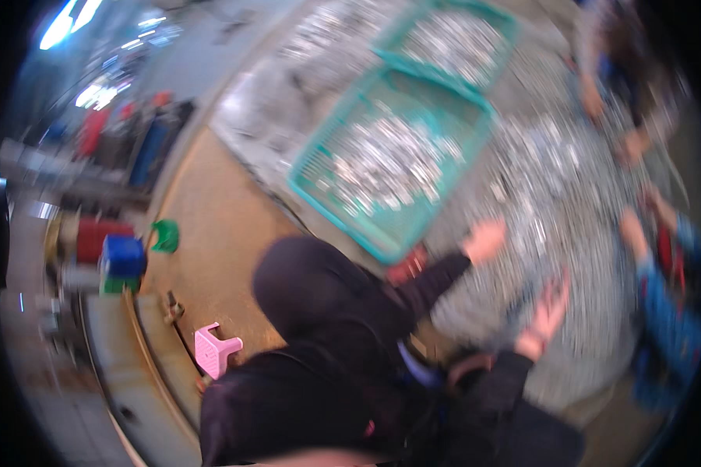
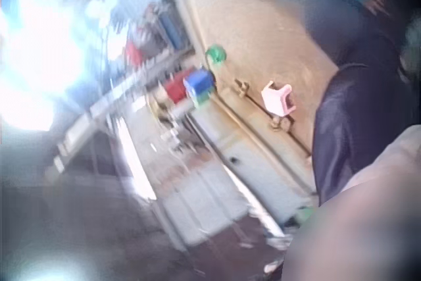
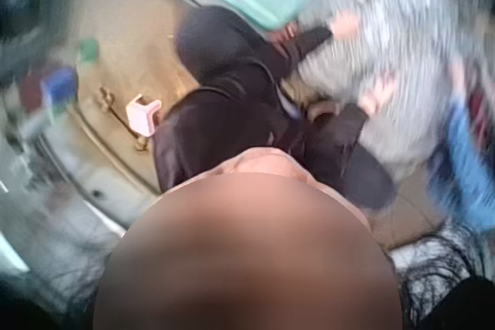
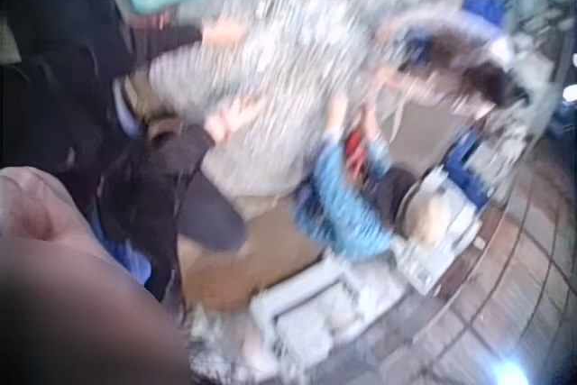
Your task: The person sits cross-legged and sorts small silver metal parts from a large pile on a tarp, placing selected pieces into green plastic baskets. The person handles the parts by hand, picking them up and moving them between the pile and the baskets.
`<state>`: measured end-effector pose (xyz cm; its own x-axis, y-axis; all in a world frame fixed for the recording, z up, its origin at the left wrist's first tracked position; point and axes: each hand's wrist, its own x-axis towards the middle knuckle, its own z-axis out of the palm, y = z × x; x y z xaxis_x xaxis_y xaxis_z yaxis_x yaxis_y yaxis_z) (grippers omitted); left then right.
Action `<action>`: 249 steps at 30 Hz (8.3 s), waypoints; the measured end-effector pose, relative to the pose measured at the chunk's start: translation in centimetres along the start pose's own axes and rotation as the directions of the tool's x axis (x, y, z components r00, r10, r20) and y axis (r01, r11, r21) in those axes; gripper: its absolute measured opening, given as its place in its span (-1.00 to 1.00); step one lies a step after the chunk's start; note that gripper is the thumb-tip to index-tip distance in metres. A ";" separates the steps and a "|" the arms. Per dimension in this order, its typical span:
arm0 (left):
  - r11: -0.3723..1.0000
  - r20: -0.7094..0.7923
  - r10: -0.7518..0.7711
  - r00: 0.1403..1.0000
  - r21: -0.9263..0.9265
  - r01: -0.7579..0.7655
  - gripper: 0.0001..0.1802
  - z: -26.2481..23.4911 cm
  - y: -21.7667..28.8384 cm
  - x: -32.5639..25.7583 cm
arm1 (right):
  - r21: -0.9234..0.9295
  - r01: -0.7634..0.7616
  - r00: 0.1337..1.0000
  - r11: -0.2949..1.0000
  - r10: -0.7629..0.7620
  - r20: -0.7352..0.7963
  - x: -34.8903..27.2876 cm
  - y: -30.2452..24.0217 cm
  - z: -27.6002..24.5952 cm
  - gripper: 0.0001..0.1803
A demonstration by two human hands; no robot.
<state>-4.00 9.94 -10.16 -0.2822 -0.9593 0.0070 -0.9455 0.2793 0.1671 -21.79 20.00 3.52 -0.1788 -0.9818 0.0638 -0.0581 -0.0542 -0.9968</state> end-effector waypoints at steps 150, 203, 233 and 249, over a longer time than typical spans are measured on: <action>0.175 0.235 0.171 0.957 -0.963 0.205 -0.74 -17.5 3.3 -0.5 | 0.498 -0.440 0.898 0.747 0.379 0.225 4.4 -2.5 2.0 -0.69; -0.249 0.399 0.096 0.912 -0.877 0.410 -0.79 -20.7 1.8 -1.6 | 0.581 -0.351 0.920 0.735 0.384 0.071 4.0 -3.9 3.8 -0.81; 0.141 -0.387 0.351 0.853 -0.879 -0.456 -0.79 -24.0 1.2 0.2 | 0.682 -0.304 0.944 0.665 0.305 0.124 5.2 -2.2 2.6 -0.51; 0.308 0.015 0.322 0.947 -0.947 -0.090 -0.84 -26.0 -0.8 -1.0 | 0.662 -0.427 0.904 0.616 0.290 0.313 3.4 -7.2 6.3 -0.90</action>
<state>1.23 9.61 15.34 -0.5740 -0.8176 0.0459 -0.1123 0.1341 0.9846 -15.77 15.93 10.61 0.1290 -0.9606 -0.2463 0.6910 0.2652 -0.6724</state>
